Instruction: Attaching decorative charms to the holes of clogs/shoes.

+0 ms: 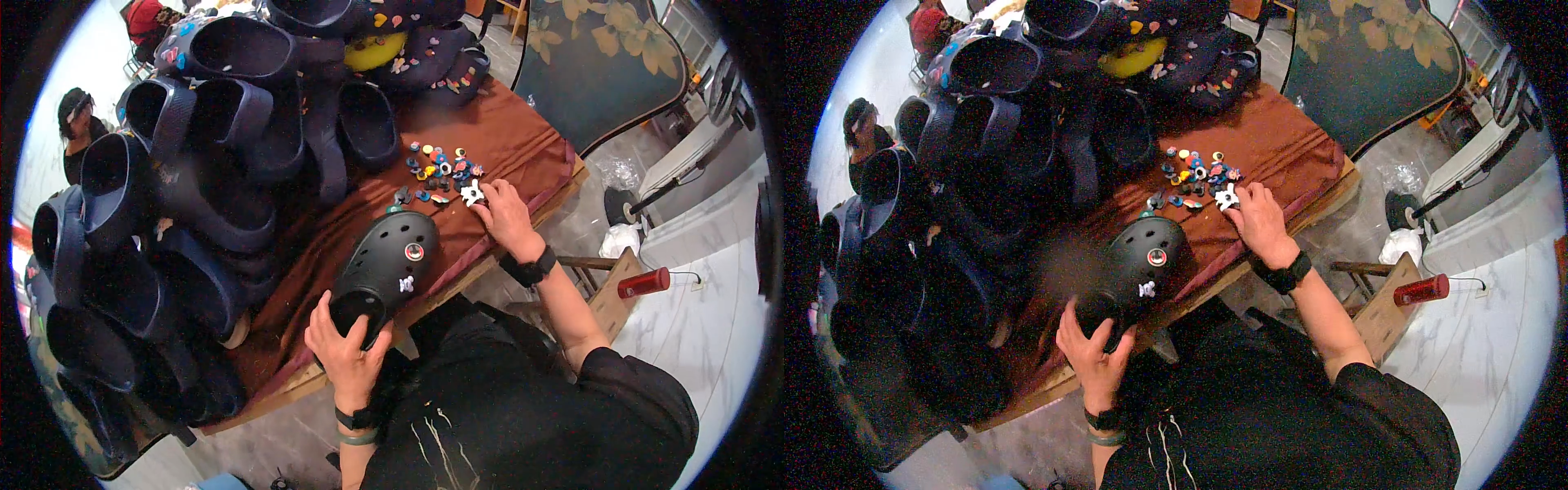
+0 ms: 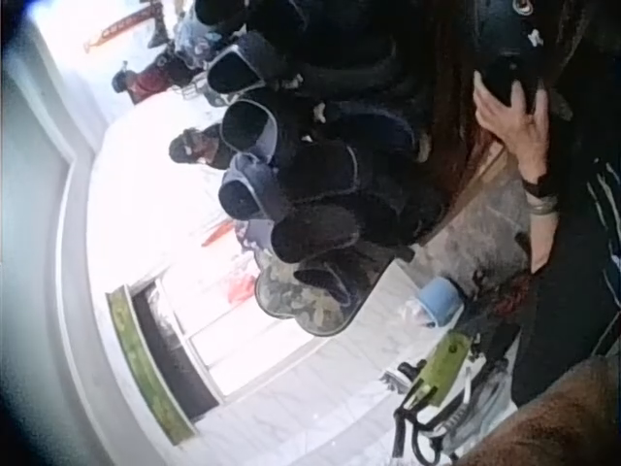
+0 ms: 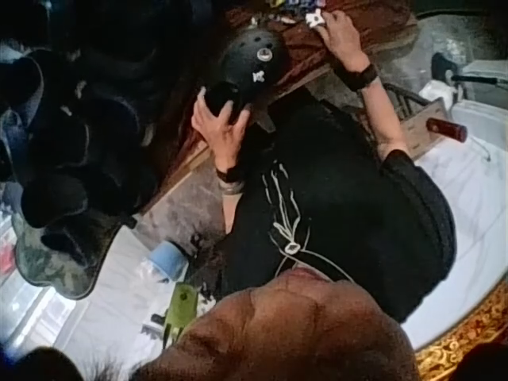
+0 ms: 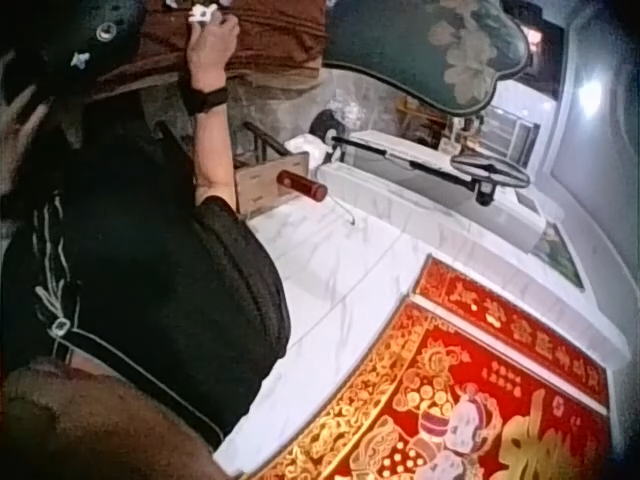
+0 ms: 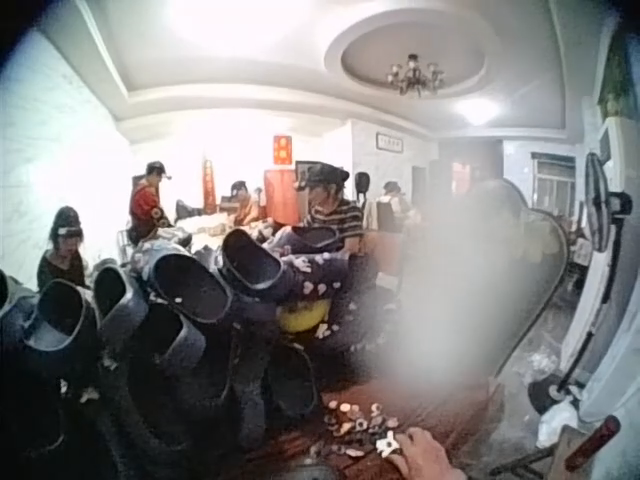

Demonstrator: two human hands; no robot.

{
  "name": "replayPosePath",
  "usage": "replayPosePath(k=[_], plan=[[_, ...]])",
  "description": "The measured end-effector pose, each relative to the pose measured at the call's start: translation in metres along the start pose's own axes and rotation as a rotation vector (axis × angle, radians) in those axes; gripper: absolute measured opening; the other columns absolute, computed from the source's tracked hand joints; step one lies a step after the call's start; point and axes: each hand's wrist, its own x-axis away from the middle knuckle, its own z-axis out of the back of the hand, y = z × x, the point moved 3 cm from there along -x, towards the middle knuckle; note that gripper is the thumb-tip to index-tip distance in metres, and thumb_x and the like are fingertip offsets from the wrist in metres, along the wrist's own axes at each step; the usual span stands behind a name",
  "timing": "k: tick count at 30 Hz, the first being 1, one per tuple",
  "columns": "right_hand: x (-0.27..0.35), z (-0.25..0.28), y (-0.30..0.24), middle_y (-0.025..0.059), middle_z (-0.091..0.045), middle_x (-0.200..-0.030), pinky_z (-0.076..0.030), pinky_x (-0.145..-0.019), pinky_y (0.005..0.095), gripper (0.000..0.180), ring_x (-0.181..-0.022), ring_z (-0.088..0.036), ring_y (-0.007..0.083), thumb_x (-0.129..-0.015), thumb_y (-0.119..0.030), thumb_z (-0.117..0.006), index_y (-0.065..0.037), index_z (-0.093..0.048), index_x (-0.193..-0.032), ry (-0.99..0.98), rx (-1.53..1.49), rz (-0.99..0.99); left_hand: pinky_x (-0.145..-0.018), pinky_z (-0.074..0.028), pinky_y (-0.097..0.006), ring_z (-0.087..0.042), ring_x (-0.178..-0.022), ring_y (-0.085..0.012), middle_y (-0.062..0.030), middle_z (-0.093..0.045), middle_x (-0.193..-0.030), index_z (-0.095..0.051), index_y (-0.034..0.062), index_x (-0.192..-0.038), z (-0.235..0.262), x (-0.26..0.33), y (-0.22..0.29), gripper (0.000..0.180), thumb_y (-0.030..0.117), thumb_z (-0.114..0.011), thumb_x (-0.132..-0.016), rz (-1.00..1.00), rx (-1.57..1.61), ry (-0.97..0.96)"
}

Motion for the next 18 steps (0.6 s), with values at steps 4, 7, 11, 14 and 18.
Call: replayPosePath(k=[4,7,11,14,18], plan=[[-0.001,-0.012,0.016,0.0119,-0.059,-0.102,-0.05,-0.081,0.0436,0.023,-0.099,-0.057,0.0342,-0.084,-0.017,-0.072,-0.005,-0.064,-0.102,-0.064,-0.053,0.043,-0.099,-0.035,-0.05,-0.046,-0.127,-0.0414,-0.0244,-0.046,-0.142,-0.071,0.01,-0.086,0.003,0.002,-0.002,0.031,0.028,-0.084,-0.065,-0.041,0.017,-0.017],[-0.001,-0.014,0.018,0.0125,-0.061,-0.105,-0.05,-0.084,0.0413,0.022,-0.101,-0.058,0.0339,-0.085,-0.017,-0.071,-0.005,-0.067,-0.104,-0.045,-0.131,0.005,-0.101,-0.035,-0.051,-0.047,-0.126,-0.0442,-0.0274,-0.047,-0.142,-0.069,0.009,-0.091,0.004,0.001,-0.001,0.036,0.028,-0.084,-0.064,-0.022,0.056,-0.02],[-0.004,-0.01,0.008,0.013,-0.062,-0.108,-0.049,-0.086,0.0424,0.021,-0.103,-0.058,0.0337,-0.085,-0.018,-0.073,-0.004,-0.069,-0.1,-0.043,-0.13,-0.07,-0.1,-0.035,-0.05,-0.047,-0.125,-0.0434,-0.0271,-0.047,-0.142,-0.07,0.009,-0.09,0.003,0.0,-0.001,0.036,0.03,-0.084,-0.066,-0.028,0.069,-0.028],[-0.008,-0.017,0.017,0.0136,-0.063,-0.11,-0.049,-0.087,0.0431,0.021,-0.103,-0.058,0.0343,-0.084,-0.017,-0.073,-0.005,-0.069,-0.1,-0.069,-0.177,-0.05,-0.1,-0.035,-0.05,-0.047,-0.125,-0.0423,-0.026,-0.047,-0.142,-0.07,0.0091,-0.088,0.002,0.0,-0.002,0.035,0.032,-0.084,-0.066,-0.033,0.059,-0.015],[-0.014,-0.016,0.01,0.0125,-0.067,-0.103,-0.051,-0.082,0.0383,0.021,-0.096,-0.063,0.0275,-0.084,-0.011,-0.073,-0.005,-0.067,-0.103,0.059,-0.217,0.142,-0.099,-0.035,-0.05,-0.047,-0.126,-0.0414,-0.0244,-0.046,-0.144,-0.07,0.0101,-0.087,0.003,0.002,-0.003,0.034,0.033,-0.084,-0.067,-0.026,0.054,-0.01]])
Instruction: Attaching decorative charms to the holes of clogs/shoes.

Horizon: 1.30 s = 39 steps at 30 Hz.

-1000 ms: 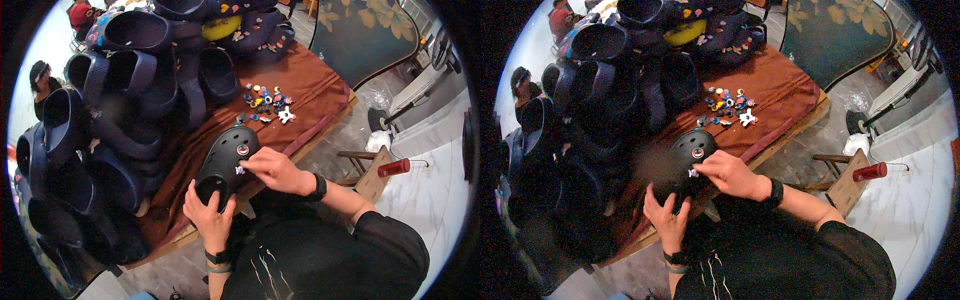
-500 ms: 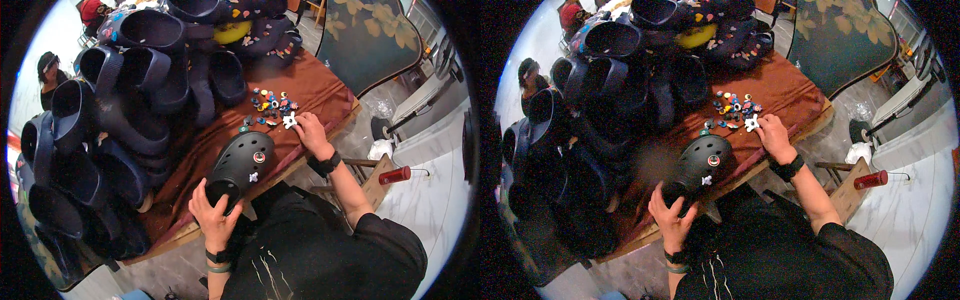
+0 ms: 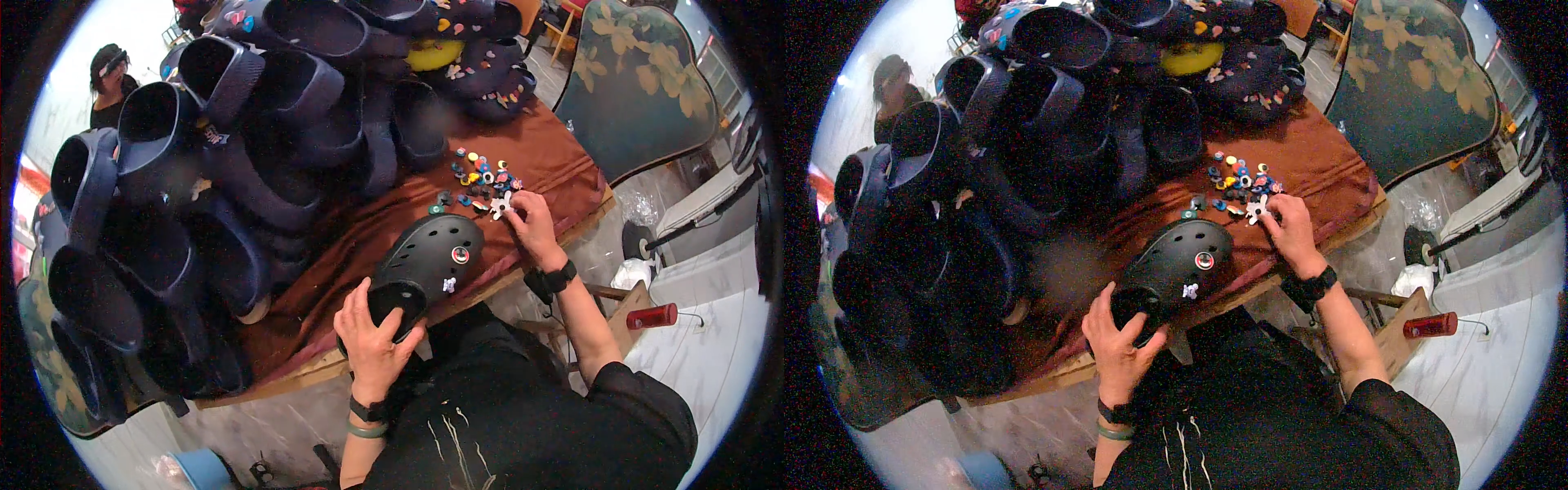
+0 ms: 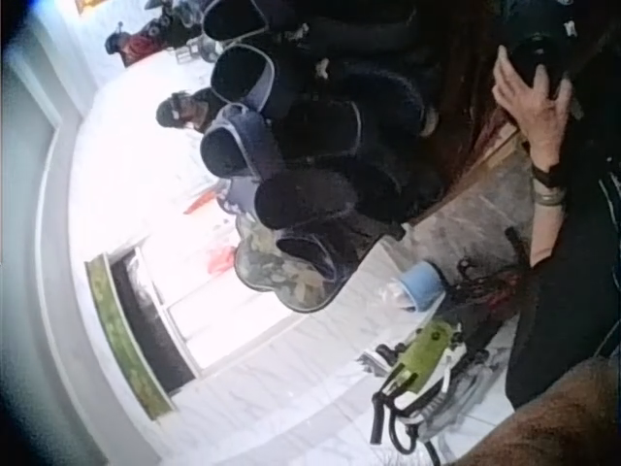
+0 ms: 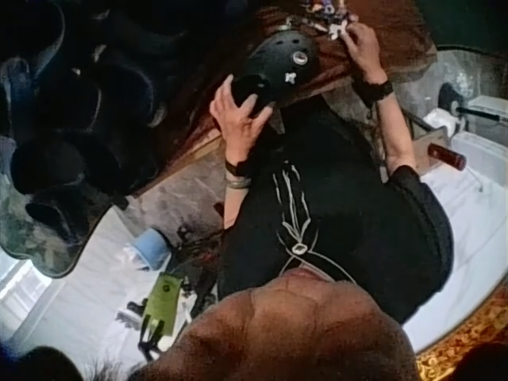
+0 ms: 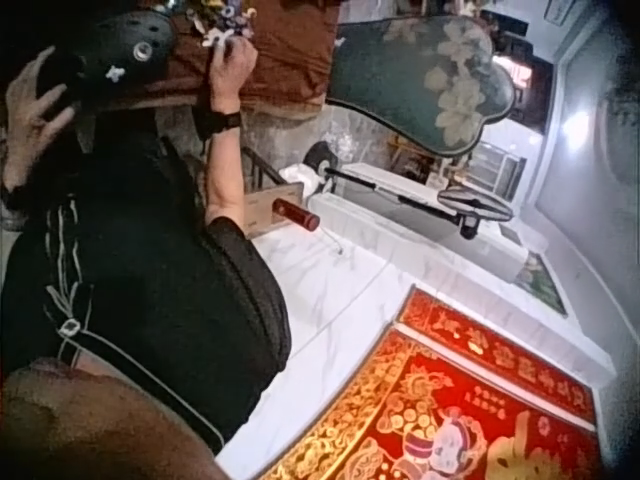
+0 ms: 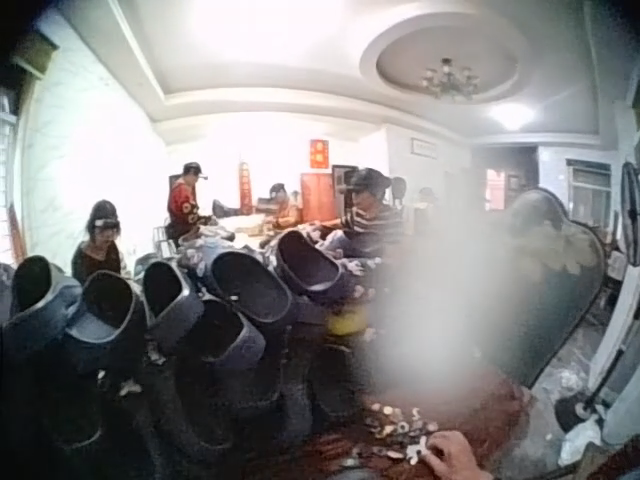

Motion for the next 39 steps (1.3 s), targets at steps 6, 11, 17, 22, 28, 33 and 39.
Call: replayPosePath(k=[6,11,17,22,28,33,39], plan=[[-0.031,0.032,-0.09,0.0104,-0.07,-0.091,-0.053,-0.072,0.0286,0.018,-0.082,-0.067,0.0117,-0.086,-0.002,-0.071,-0.003,-0.067,-0.104,-0.094,-0.535,-0.094,-0.099,-0.035,-0.05,-0.046,-0.127,-0.0407,-0.0234,-0.046,-0.144,-0.071,0.0106,-0.088,-0.002,0.0,-0.001,0.034,0.034,-0.083,-0.066,-0.006,0.018,0.003],[-0.058,0.008,-0.171,0.0132,-0.067,-0.092,-0.054,-0.075,0.0405,0.016,-0.087,-0.066,0.0335,-0.083,-0.003,-0.069,-0.003,-0.063,-0.098,-0.275,-0.426,0.467,-0.099,-0.033,-0.051,-0.044,-0.127,-0.0402,-0.0226,-0.045,-0.144,-0.071,0.0116,-0.09,0.001,0.002,0.001,0.034,0.037,-0.082,-0.07,0.005,0.011,0.0],[-0.063,-0.018,-0.187,0.0091,-0.068,-0.098,-0.053,-0.084,0.0382,0.023,-0.099,-0.062,0.0289,-0.075,-0.004,-0.065,-0.005,-0.069,-0.098,-0.585,-0.287,0.653,-0.1,-0.035,-0.05,-0.046,-0.128,-0.0393,-0.0228,-0.046,-0.143,-0.072,0.0105,-0.09,0.0,-0.003,0.0,0.033,0.035,-0.082,-0.069,0.015,0.028,-0.02],[-0.075,-0.011,-0.184,0.0066,-0.068,-0.097,-0.051,-0.088,0.0406,0.02,-0.103,-0.059,0.0289,-0.072,-0.005,-0.065,-0.007,-0.072,-0.091,-0.727,-0.196,0.707,-0.099,-0.035,-0.049,-0.046,-0.127,-0.0394,-0.0227,-0.046,-0.142,-0.072,0.0101,-0.089,0.001,-0.005,0.001,0.034,0.037,-0.082,-0.07,0.033,0.001,-0.045],[-0.079,-0.025,-0.206,0.0103,-0.068,-0.086,-0.051,-0.082,0.0409,0.01,-0.098,-0.062,0.0282,-0.071,-0.012,-0.066,-0.004,-0.069,-0.076,-0.893,0.035,0.915,-0.098,-0.033,-0.05,-0.043,-0.127,-0.0389,-0.0216,-0.045,-0.144,-0.072,0.0103,-0.09,0.0,-0.006,0.0,0.033,0.035,-0.082,-0.07,0.043,0.029,-0.067],[-0.075,-0.032,-0.209,0.0167,-0.065,-0.071,-0.053,-0.069,0.0423,0.01,-0.076,-0.067,0.0321,-0.069,-0.012,-0.066,-0.003,-0.067,-0.066,-0.758,-0.015,0.96,-0.099,-0.033,-0.051,-0.043,-0.128,-0.039,-0.0217,-0.045,-0.144,-0.072,0.01,-0.091,-0.002,-0.005,0.0,0.035,0.035,-0.083,-0.068,0.038,0.02,-0.07],[-0.088,-0.02,-0.187,0.0169,-0.069,-0.104,-0.05,-0.09,0.0404,0.027,-0.107,-0.062,0.0334,-0.073,-0.005,-0.065,-0.002,-0.074,-0.098,-1.035,-0.206,0.669,-0.1,-0.035,-0.05,-0.047,-0.126,-0.0413,-0.0242,-0.047,-0.142,-0.071,0.0095,-0.091,0.0,-0.005,0.001,0.037,0.035,-0.084,-0.067,0.043,-0.011,-0.051]])
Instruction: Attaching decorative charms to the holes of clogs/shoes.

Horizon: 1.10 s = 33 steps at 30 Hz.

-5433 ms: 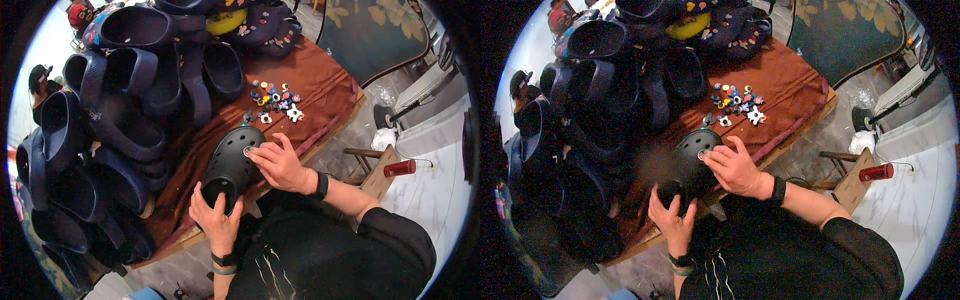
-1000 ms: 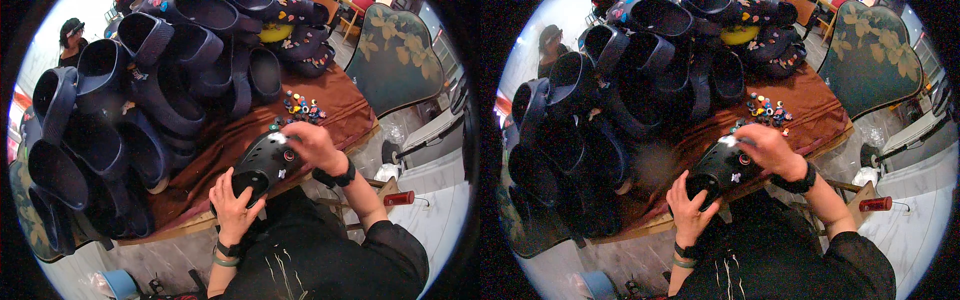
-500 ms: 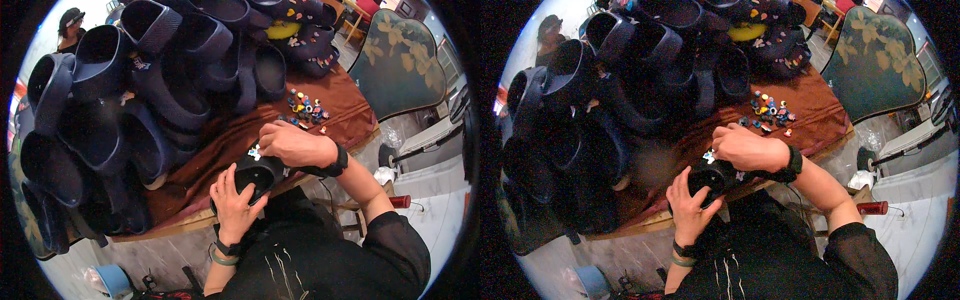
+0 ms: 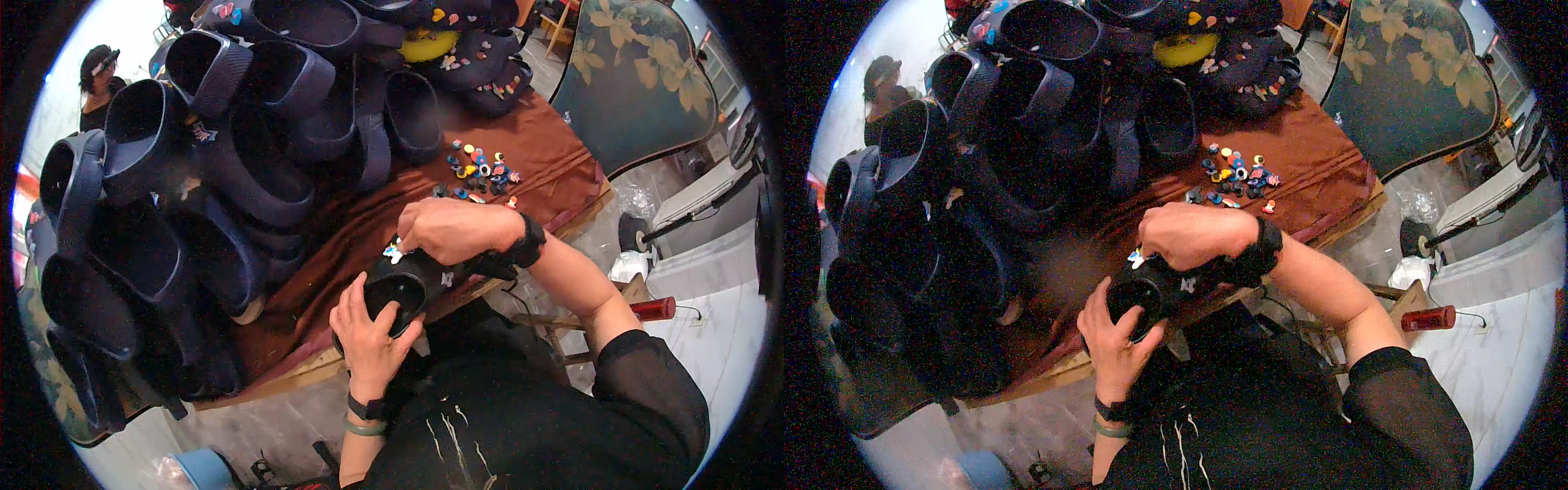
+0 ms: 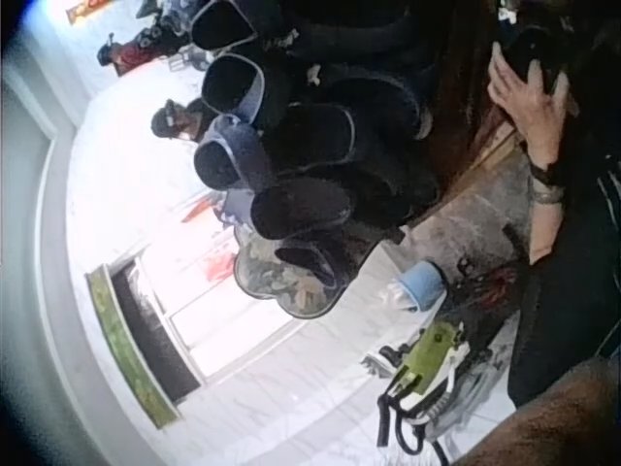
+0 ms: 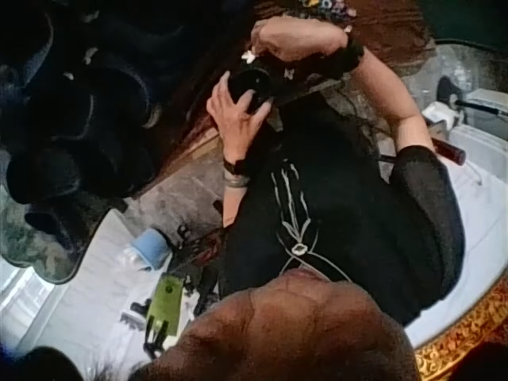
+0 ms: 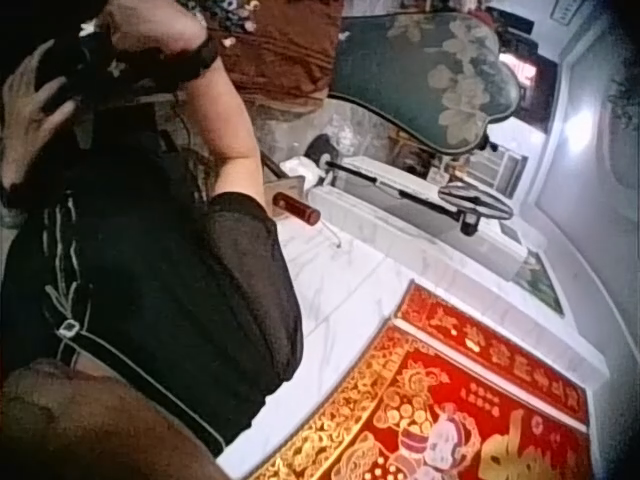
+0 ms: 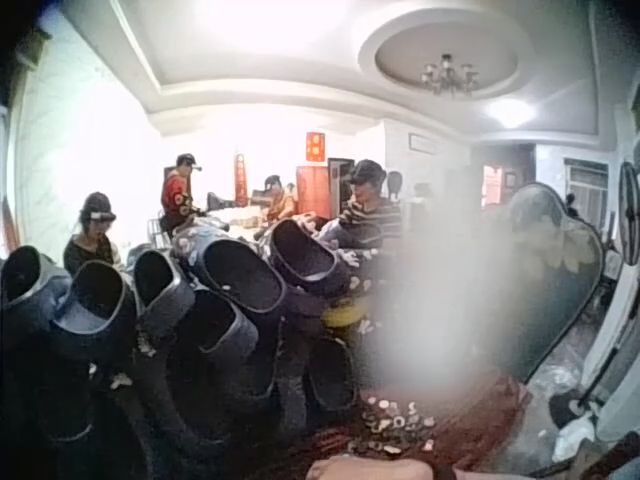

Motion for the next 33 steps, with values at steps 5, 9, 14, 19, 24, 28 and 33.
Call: replayPosePath(k=[5,9,14,19,24,28,33], plan=[[-0.005,0.009,-0.009,0.0192,-0.069,-0.085,-0.052,-0.075,0.0454,0.035,-0.084,-0.067,0.037,-0.089,-0.033,-0.065,0.002,-0.071,-0.085,0.025,-0.085,-0.144,-0.1,-0.035,-0.05,-0.047,-0.126,-0.0412,-0.0237,-0.048,-0.142,-0.07,0.0093,-0.092,-0.002,-0.001,0.002,0.037,0.033,-0.084,-0.067,-0.012,-0.002,-0.004],[-0.03,0.0,-0.055,0.0106,-0.073,-0.078,-0.049,-0.07,0.0525,0.028,-0.074,-0.07,0.0312,-0.079,-0.037,-0.072,-0.009,-0.074,-0.076,-0.241,0.421,-0.141,-0.098,-0.035,-0.051,-0.045,-0.127,-0.0393,-0.0211,-0.047,-0.141,-0.07,0.0088,-0.091,-0.004,-0.001,0.002,0.036,0.032,-0.084,-0.068,-0.031,-0.029,-0.003],[-0.047,-0.01,-0.076,0.0052,-0.071,-0.089,-0.041,-0.084,0.0588,0.026,-0.08,-0.067,0.0242,-0.075,-0.029,-0.073,-0.013,-0.077,-0.095,-0.31,0.543,-0.26,-0.098,-0.035,-0.051,-0.046,-0.127,-0.0396,-0.0215,-0.048,-0.14,-0.072,0.0085,-0.095,-0.005,0.001,0.0,0.039,0.032,-0.086,-0.066,-0.03,-0.005,-0.009],[-0.039,-0.022,-0.06,-0.0001,-0.066,-0.072,-0.042,-0.064,0.0397,0.016,-0.069,-0.062,0.0181,-0.074,-0.028,-0.071,-0.014,-0.074,-0.081,-0.046,0.514,-0.253,-0.1,-0.035,-0.051,-0.046,-0.128,-0.0401,-0.0223,-0.049,-0.139,-0.073,0.0093,-0.098,-0.005,0.0,0.001,0.04,0.033,-0.085,-0.068,-0.046,-0.068,0.02],[-0.039,-0.033,-0.064,-0.0015,-0.059,-0.06,-0.036,-0.056,0.0332,0.013,-0.06,-0.058,0.0168,-0.071,-0.027,-0.069,-0.014,-0.069,-0.068,0.15,0.65,-0.173,-0.1,-0.035,-0.051,-0.046,-0.127,-0.0404,-0.0229,-0.049,-0.139,-0.072,0.0103,-0.102,-0.008,0.001,-0.003,0.042,0.034,-0.084,-0.07,-0.061,-0.075,0.032],[-0.036,-0.041,-0.048,0.0039,-0.061,-0.06,-0.04,-0.056,0.0344,0.012,-0.061,-0.062,0.0203,-0.07,-0.023,-0.068,-0.011,-0.067,-0.066,0.36,0.477,-0.009,-0.1,-0.036,-0.05,-0.047,-0.126,-0.0403,-0.0225,-0.049,-0.139,-0.072,0.0103,-0.1,-0.007,0.001,-0.002,0.04,0.034,-0.084,-0.07,-0.066,-0.076,0.036],[-0.034,-0.035,-0.039,0.0133,-0.066,-0.07,-0.051,-0.064,0.0431,0.015,-0.072,-0.066,0.0295,-0.067,-0.018,-0.068,-0.003,-0.067,-0.067,0.263,0.258,-0.071,-0.099,-0.036,-0.05,-0.047,-0.126,-0.0398,-0.0219,-0.049,-0.139,-0.072,0.0094,-0.094,-0.005,0.0,0.0,0.037,0.034,-0.085,-0.069,-0.031,-0.051,0.031]])
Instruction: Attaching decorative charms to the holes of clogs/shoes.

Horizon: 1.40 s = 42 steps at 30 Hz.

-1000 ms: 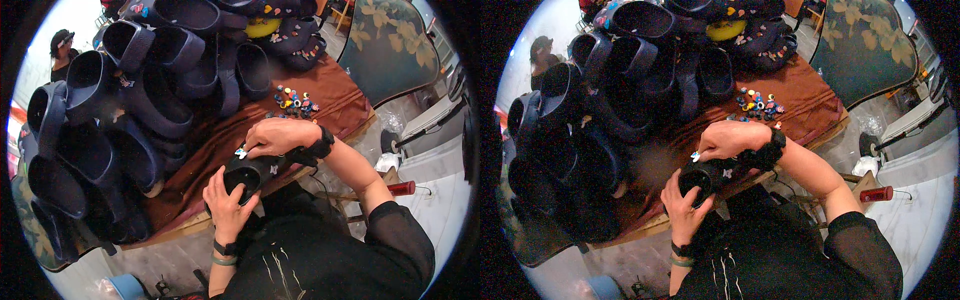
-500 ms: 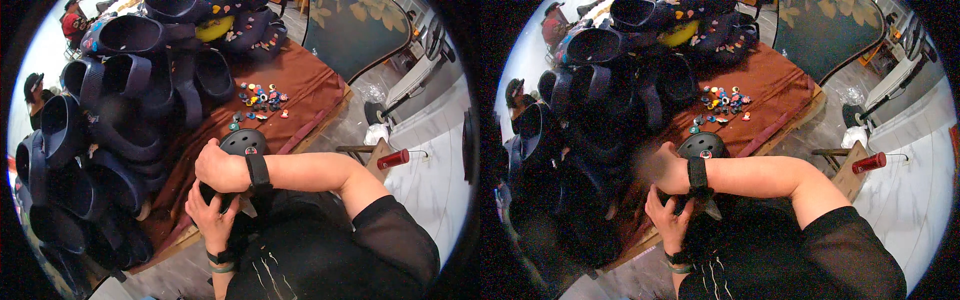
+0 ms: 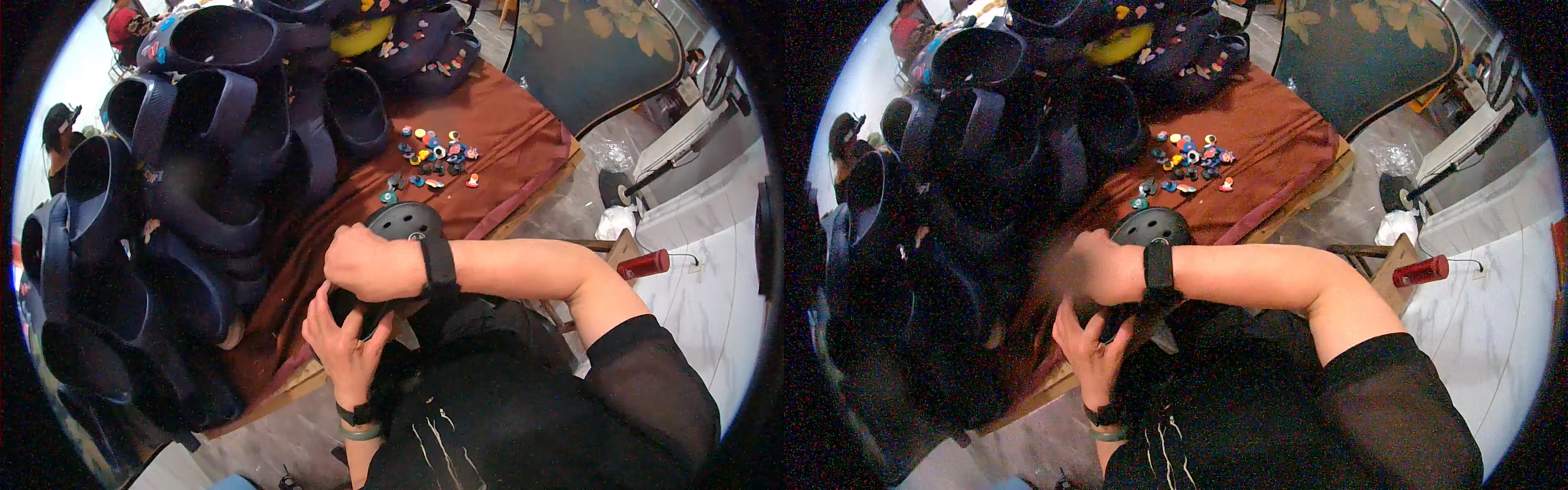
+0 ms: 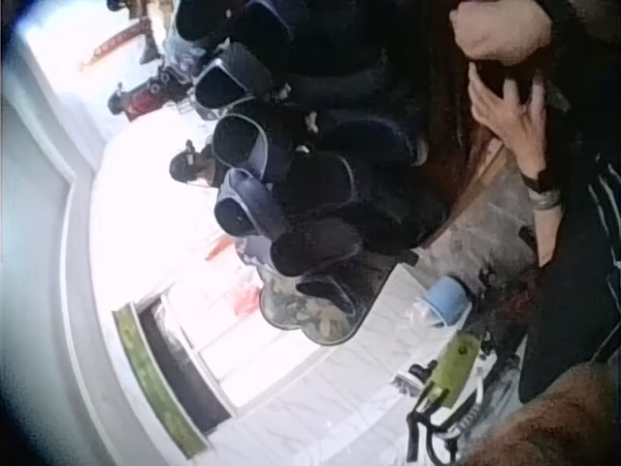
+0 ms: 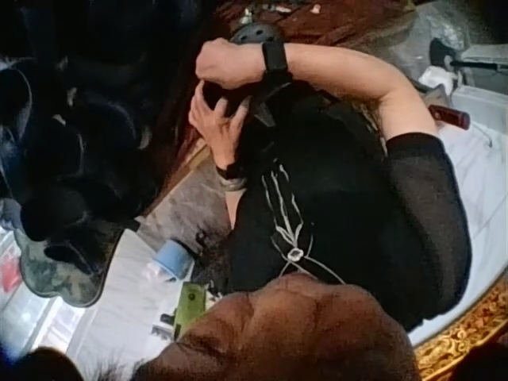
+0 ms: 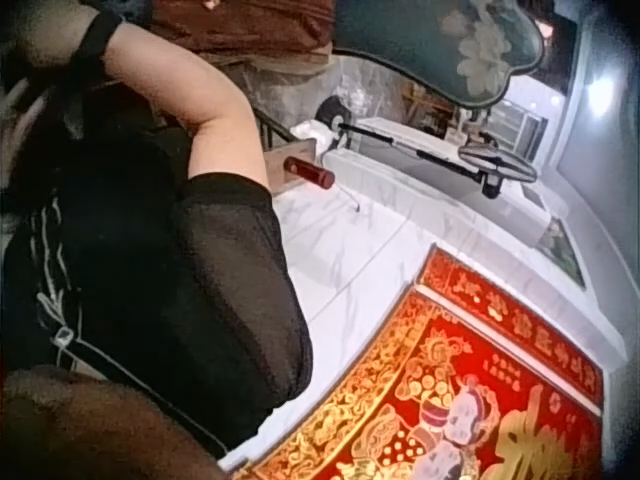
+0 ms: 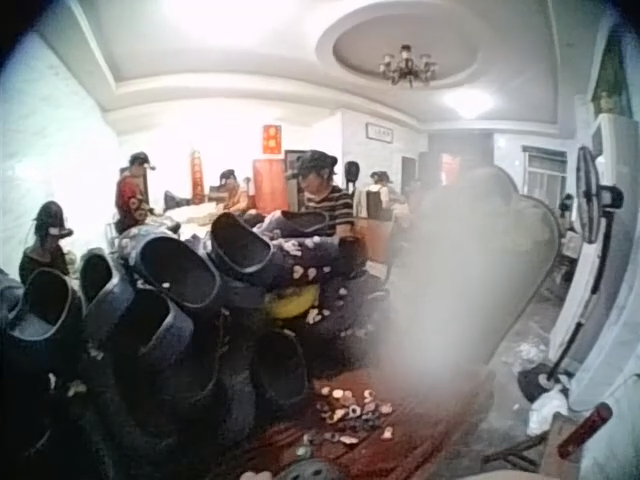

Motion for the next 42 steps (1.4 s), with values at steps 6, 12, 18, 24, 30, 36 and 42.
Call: replayPosePath(k=[6,12,18,24,30,36,42], plan=[[0.006,0.004,0.021,0.0227,-0.064,-0.08,-0.052,-0.074,0.045,0.044,-0.083,-0.064,0.0379,-0.08,-0.038,-0.069,0.006,-0.067,-0.079,-0.081,-0.261,-0.134,-0.099,-0.035,-0.05,-0.046,-0.127,-0.0394,-0.0219,-0.049,-0.14,-0.071,0.0083,-0.091,0.0,0.002,-0.003,0.036,0.034,-0.084,-0.069,0.04,0.044,-0.019],[0.008,0.01,0.059,0.0173,-0.068,-0.091,-0.047,-0.09,0.041,0.035,-0.1,-0.06,0.0339,-0.097,-0.036,-0.056,-0.005,-0.074,-0.099,-0.289,-0.422,-0.055,-0.098,-0.034,-0.049,-0.046,-0.126,-0.0394,-0.0221,-0.048,-0.14,-0.071,0.0085,-0.091,0.002,-0.001,-0.002,0.036,0.032,-0.084,-0.068,0.04,0.095,-0.031],[0.004,-0.006,0.08,0.0142,-0.071,-0.091,-0.053,-0.077,0.0393,0.023,-0.087,-0.067,0.0311,-0.092,-0.024,-0.068,-0.002,-0.074,-0.098,-0.084,-0.644,-0.18,-0.097,-0.034,-0.049,-0.046,-0.126,-0.0391,-0.0229,-0.048,-0.14,-0.071,0.0085,-0.09,0.004,-0.002,0.0,0.036,0.033,-0.084,-0.067,0.035,0.071,-0.036],[0.018,0.009,0.076,0.0118,-0.07,-0.088,-0.053,-0.071,0.0395,0.016,-0.084,-0.066,0.0302,-0.089,-0.02,-0.068,-0.005,-0.073,-0.091,0.278,-0.503,0.069,-0.098,-0.036,-0.051,-0.049,-0.122,-0.0437,-0.0265,-0.049,-0.14,-0.069,0.0082,-0.09,0.004,0.002,-0.004,0.039,0.035,-0.084,-0.065,0.029,0.095,-0.034],[0.028,0.012,0.062,0.0075,-0.067,-0.094,-0.054,-0.075,0.04,0.013,-0.091,-0.064,0.0288,-0.087,-0.018,-0.068,-0.006,-0.069,-0.092,0.301,-0.3,0.186,-0.097,-0.036,-0.051,-0.048,-0.124,-0.0434,-0.027,-0.048,-0.14,-0.068,0.0091,-0.09,0.004,0.001,-0.004,0.041,0.035,-0.084,-0.064,0.025,0.084,-0.043],[0.031,0.017,0.069,0.0064,-0.066,-0.096,-0.052,-0.08,0.0385,0.012,-0.094,-0.063,0.027,-0.088,-0.017,-0.066,-0.006,-0.068,-0.093,0.288,-0.291,0.251,-0.098,-0.035,-0.051,-0.048,-0.125,-0.043,-0.0265,-0.048,-0.141,-0.068,0.0097,-0.09,0.005,0.003,-0.005,0.04,0.034,-0.084,-0.064,0.022,0.09,-0.035],[0.032,0.014,0.066,0.0066,-0.064,-0.105,-0.047,-0.082,0.0385,0.018,-0.102,-0.061,0.0248,-0.092,-0.02,-0.06,-0.006,-0.069,-0.096,0.017,-0.258,0.318,-0.099,-0.036,-0.05,-0.048,-0.126,-0.0421,-0.0251,-0.048,-0.142,-0.07,0.0096,-0.091,0.005,-0.001,-0.005,0.038,0.034,-0.083,-0.065,0.024,0.08,-0.07]])
